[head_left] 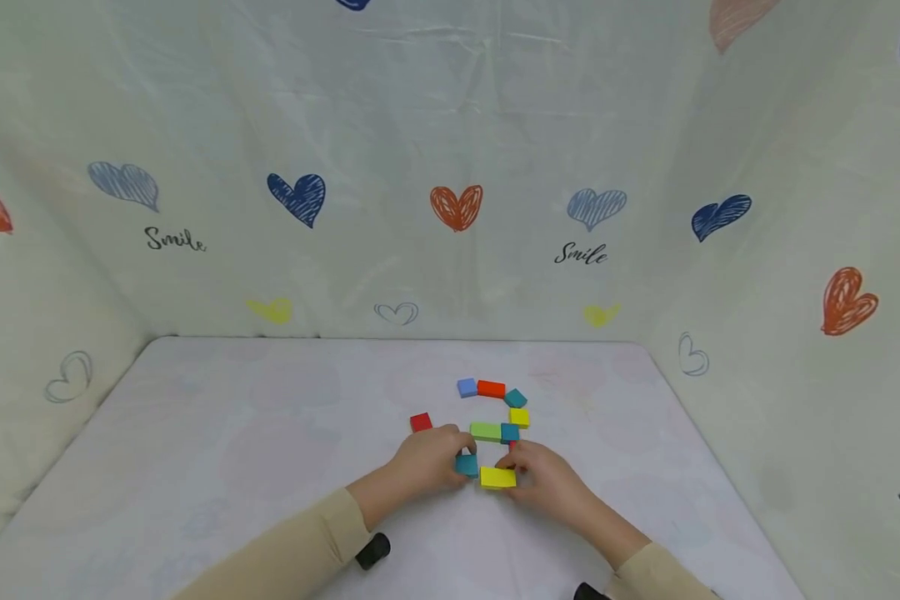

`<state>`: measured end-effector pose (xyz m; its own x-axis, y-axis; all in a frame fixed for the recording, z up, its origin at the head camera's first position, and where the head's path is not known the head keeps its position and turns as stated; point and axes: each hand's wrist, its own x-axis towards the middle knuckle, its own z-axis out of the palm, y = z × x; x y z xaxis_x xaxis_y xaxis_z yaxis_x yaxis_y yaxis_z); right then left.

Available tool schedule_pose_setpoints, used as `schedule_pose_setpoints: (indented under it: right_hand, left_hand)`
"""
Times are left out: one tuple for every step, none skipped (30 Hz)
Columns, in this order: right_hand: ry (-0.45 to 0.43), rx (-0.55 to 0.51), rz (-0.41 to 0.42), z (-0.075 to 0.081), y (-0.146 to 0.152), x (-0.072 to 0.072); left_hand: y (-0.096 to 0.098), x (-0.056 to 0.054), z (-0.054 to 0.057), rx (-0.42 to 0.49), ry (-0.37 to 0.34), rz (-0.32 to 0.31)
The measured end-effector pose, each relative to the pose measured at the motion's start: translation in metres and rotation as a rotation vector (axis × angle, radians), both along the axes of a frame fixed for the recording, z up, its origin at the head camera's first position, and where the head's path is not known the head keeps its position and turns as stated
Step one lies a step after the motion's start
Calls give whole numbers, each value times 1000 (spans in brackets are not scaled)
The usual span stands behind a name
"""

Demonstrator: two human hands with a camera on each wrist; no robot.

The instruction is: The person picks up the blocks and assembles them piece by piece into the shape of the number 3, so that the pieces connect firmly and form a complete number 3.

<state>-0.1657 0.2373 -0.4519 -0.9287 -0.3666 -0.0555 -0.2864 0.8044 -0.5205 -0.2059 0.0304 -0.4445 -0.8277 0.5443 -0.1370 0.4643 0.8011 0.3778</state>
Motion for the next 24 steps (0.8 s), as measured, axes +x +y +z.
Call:
schedule_pose_setpoints:
  right_hand:
    - [-6, -3, -1, -2, 0, 2]
    - [-18, -10, -4, -4, 1, 4]
    - [-30, -15, -7, -5, 1, 5]
    - [-41, -17, -7, -6, 1, 7]
    - [-54, -19, -10, -8, 1, 8]
    - [-64, -20, -12, -9, 0, 9]
    - [-75, -19, -16, -11, 0, 10]
    - [-83, -19, -18, -12, 0, 11]
    - [-92, -14, -23, -13, 0, 12]
    - [-99, -13, -26, -14, 0, 12]
    - [-105, -15, -29, -15, -1, 12]
    - [-110, -17, -31, -16, -2, 13]
    - [-115, -21, -32, -16, -2, 13]
    - [-119, -23, -33, -17, -3, 13]
    - [-123, -24, -36, -17, -4, 14]
    - [-122, -25, -36, -17, -4, 14]
    - [-121, -23, -36, -17, -4, 14]
    - [-122, -21, -37, -17, -5, 14]
    - [-119, -19, -37, -17, -5, 13]
    - [-115, -16, -38, -17, -5, 13]
    - [-113, -15, -38, -17, -5, 13]
    - [-111, -12, -39, -17, -5, 13]
    - [-113, -12, -41, -17, -6, 13]
    - [-115, -17, -42, -17, -6, 13]
  left_hand:
    - [1, 1, -1, -6, -2, -5]
    - [2, 2, -2, -10, 0, -12]
    - [2, 3, -2, -14, 0, -16]
    - [2, 4, -4, -17, -2, -19]
    - [2, 5, -5, -17, -6, -23]
    - [2, 6, -7, -18, -6, -28]
    - [2, 7, -8, -19, -9, -31]
    - [2, 7, -9, -19, -10, -35]
    - [2, 8, -10, -18, -12, -39]
    - [1, 8, -11, -19, -16, -43]
    - [1, 8, -11, -17, -17, -46]
    - [0, 8, -12, -17, -16, -50]
    - [0, 9, -13, -17, -14, -53]
    - [-1, 9, -13, -17, -9, -53]
    - [-1, 9, -14, -18, -6, -53]
    - [-1, 9, -14, -20, -3, -51]
    - [-2, 8, -14, -20, 1, -49]
    - [-2, 8, -14, -20, 5, -47]
    - [-1, 8, -13, -20, 9, -45]
    - [-1, 7, -13, -21, 13, -43]
    - [-1, 7, -13, -22, 14, -41]
    - [0, 7, -12, -23, 18, -38]
    - [0, 7, -12, -22, 23, -36]
    - [1, 7, -11, -21, 29, -34]
